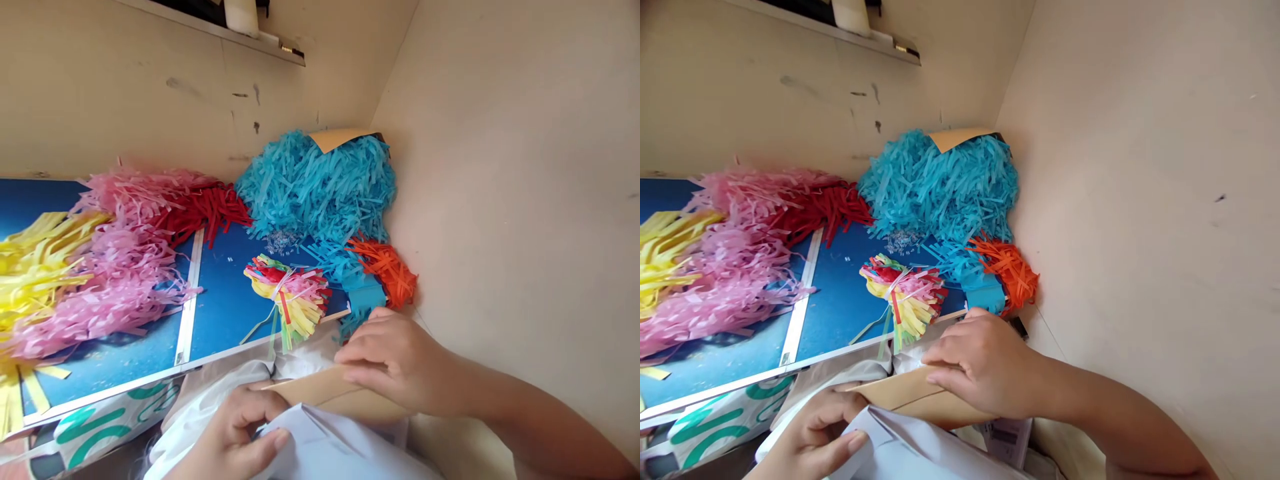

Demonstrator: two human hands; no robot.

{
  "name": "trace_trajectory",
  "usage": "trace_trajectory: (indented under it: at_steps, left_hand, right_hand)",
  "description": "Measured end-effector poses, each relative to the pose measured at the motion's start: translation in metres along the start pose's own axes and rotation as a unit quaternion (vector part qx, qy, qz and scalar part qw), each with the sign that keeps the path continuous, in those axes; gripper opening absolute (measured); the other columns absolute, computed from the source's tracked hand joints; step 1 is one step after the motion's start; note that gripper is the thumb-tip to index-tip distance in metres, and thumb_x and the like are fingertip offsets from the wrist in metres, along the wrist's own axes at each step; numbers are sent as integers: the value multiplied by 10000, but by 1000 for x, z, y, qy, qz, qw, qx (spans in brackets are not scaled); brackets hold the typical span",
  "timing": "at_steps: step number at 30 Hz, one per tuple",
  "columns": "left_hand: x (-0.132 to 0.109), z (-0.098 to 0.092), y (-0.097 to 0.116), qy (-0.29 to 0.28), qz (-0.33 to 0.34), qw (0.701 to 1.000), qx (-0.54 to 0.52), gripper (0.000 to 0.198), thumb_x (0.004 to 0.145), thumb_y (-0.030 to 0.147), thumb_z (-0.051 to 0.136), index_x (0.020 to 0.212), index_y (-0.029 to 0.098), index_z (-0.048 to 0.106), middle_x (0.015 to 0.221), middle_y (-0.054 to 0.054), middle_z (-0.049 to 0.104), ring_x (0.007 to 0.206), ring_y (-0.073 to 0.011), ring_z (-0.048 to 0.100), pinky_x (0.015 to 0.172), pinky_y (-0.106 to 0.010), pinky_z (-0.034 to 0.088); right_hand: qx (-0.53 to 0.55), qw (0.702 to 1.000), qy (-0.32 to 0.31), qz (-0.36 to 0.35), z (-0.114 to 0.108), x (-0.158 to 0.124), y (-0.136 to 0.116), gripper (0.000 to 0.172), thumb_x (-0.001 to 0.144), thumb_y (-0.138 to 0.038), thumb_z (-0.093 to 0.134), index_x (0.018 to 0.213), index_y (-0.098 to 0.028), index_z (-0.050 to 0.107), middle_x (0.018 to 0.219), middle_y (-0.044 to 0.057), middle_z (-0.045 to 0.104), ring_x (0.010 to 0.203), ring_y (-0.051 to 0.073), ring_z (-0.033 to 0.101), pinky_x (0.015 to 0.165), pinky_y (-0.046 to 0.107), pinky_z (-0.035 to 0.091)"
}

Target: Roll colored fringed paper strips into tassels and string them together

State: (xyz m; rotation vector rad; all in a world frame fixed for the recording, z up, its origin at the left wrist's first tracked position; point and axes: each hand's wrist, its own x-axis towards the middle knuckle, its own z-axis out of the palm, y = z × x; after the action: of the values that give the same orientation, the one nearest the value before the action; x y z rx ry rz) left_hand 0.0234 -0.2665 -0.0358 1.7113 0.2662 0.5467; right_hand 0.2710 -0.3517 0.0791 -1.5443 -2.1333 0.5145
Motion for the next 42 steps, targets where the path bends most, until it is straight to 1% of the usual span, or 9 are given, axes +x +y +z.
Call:
trace_trajectory:
  at_steps: [4, 7, 16, 23, 27, 31, 35, 38, 42]
  left_hand:
    - [-9, -6, -11, 34, -29, 999, 5, 346, 900, 431, 599, 676, 172, 653, 600, -18, 670, 545, -106, 583, 517, -150, 453]
    - [-11, -8, -10, 37, -27, 999, 10, 348, 892, 425, 603, 660, 170, 651, 583, -14, 663, 533, -104, 576, 511, -150, 453]
    - [-13, -10, -13, 35, -42, 999, 4, 299, 881, 384, 614, 670, 177, 662, 596, -18, 668, 544, -120, 590, 519, -169, 468]
    - [-18, -10, -24, 29, -38, 999, -2, 230, 882, 346, 622, 716, 196, 675, 641, -3, 688, 583, -122, 618, 551, -162, 488]
    - [-17, -11, -24, 27, -37, 999, 8, 229, 878, 330, 627, 693, 204, 674, 626, 9, 681, 573, -114, 615, 545, -149, 487]
    - [-18, -12, -23, 25, -33, 999, 18, 222, 872, 337, 633, 700, 207, 684, 640, 1, 692, 577, -123, 620, 536, -155, 495]
    - [-18, -11, -22, 31, -32, 999, 22, 219, 873, 330, 631, 699, 210, 686, 633, 5, 688, 580, -120, 621, 546, -150, 496]
    - [-18, -10, -23, 35, -35, 999, 13, 220, 876, 322, 625, 697, 206, 681, 633, 5, 688, 576, -119, 623, 540, -149, 493]
    - [-16, -8, -24, 46, -35, 998, 6, 227, 866, 320, 634, 678, 199, 675, 619, 1, 689, 556, -124, 616, 520, -158, 488]
  right_hand:
    - [104, 981, -58, 153, -8, 4, 3, 193, 771, -253, 777, 955, -208, 745, 924, 0, 757, 818, 160, 685, 709, 232, 464]
    - [162, 960, -79, 216, -10, 5, 5, 223, 746, -281, 776, 955, -209, 752, 915, 4, 757, 795, 166, 694, 670, 217, 492]
    - [82, 987, -31, 132, -4, 4, 1, 117, 831, -252, 684, 921, -219, 752, 907, 18, 768, 830, 173, 681, 786, 270, 481]
    - [214, 941, -40, 261, -7, -7, 10, 358, 703, -300, 777, 1034, -176, 716, 801, 19, 731, 679, 152, 644, 600, 224, 489]
    - [204, 944, -21, 260, -8, -12, 11, 287, 700, -308, 785, 947, -173, 726, 800, 21, 720, 658, 137, 611, 581, 218, 469]
    - [114, 972, 28, 201, -6, -16, 10, 102, 795, -269, 739, 861, -192, 734, 784, 13, 733, 669, 137, 629, 622, 235, 466]
    - [-1, 994, 104, 38, 1, -20, 13, 52, 889, -238, 692, 932, -210, 703, 848, 9, 761, 752, 142, 682, 723, 280, 448]
    - [-87, 985, 137, -58, 3, -22, 15, 90, 913, -213, 675, 1002, -212, 672, 890, 13, 763, 771, 136, 686, 735, 303, 412]
    - [-208, 961, 142, -112, 2, -25, 12, 193, 898, -178, 674, 1082, -232, 651, 930, 1, 767, 780, 128, 689, 772, 331, 372]
